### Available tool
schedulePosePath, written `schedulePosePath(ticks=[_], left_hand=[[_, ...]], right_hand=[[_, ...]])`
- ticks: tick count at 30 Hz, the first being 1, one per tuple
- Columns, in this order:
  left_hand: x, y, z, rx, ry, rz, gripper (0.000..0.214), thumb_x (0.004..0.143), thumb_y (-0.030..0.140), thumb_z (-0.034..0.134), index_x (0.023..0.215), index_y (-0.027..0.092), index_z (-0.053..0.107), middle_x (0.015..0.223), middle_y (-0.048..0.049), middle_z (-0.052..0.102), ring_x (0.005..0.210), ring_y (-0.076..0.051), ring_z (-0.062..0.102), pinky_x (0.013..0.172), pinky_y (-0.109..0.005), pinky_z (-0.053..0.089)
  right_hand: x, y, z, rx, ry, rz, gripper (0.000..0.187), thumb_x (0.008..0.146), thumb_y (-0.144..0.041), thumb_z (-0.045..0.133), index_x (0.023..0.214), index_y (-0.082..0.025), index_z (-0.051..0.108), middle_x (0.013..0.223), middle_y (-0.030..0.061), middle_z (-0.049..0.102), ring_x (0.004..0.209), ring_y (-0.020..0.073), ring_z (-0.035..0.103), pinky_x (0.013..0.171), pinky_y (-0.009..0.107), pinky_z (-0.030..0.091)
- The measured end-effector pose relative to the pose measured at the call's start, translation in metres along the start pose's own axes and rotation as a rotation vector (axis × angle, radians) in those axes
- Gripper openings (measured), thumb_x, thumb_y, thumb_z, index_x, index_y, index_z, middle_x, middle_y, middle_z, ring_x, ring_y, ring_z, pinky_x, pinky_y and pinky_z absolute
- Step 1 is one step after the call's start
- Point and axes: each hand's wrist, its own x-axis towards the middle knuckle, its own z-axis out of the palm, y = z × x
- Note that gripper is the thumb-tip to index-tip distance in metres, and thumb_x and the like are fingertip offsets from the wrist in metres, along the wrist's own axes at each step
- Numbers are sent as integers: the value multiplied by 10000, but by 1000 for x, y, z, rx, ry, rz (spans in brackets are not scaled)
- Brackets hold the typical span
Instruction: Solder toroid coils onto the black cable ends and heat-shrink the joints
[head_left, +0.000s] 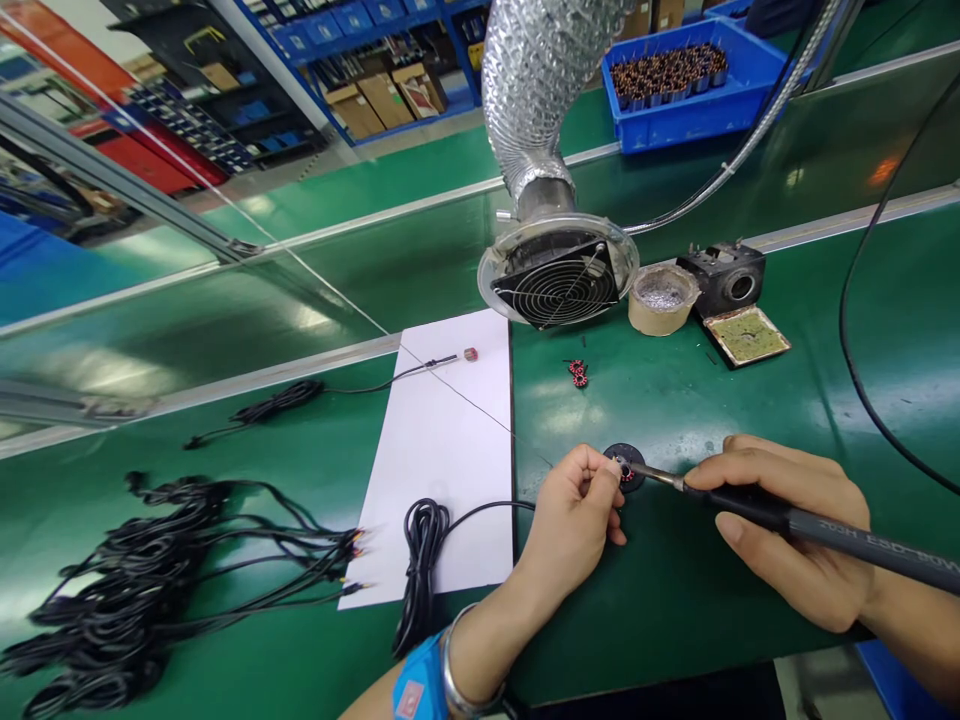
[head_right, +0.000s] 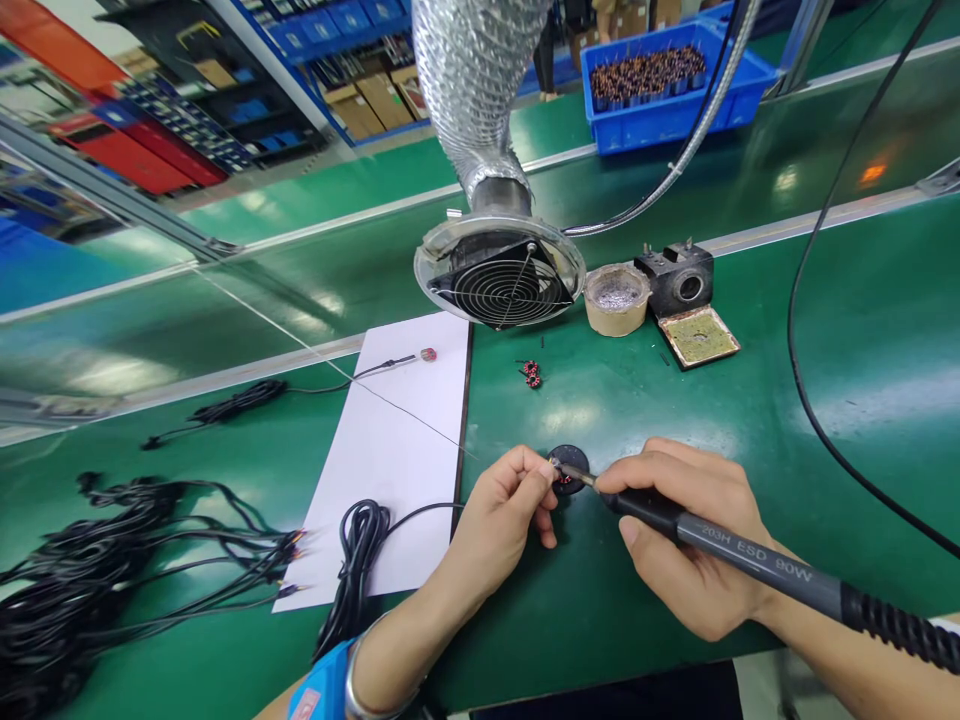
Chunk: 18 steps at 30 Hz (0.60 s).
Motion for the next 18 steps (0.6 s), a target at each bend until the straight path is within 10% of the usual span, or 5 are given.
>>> schedulePosePath(ticks=[18], left_hand=[[0,-1,-2,31,-13,3,289,805,442,588,723,182,490,600,61,554,399,-63,531,418,-171,409]], right_hand=[[0,-1,-3,0,16,-40,264,819,-104,526,1036,-207,635,659,1,555,531,135,502,473,279,398]])
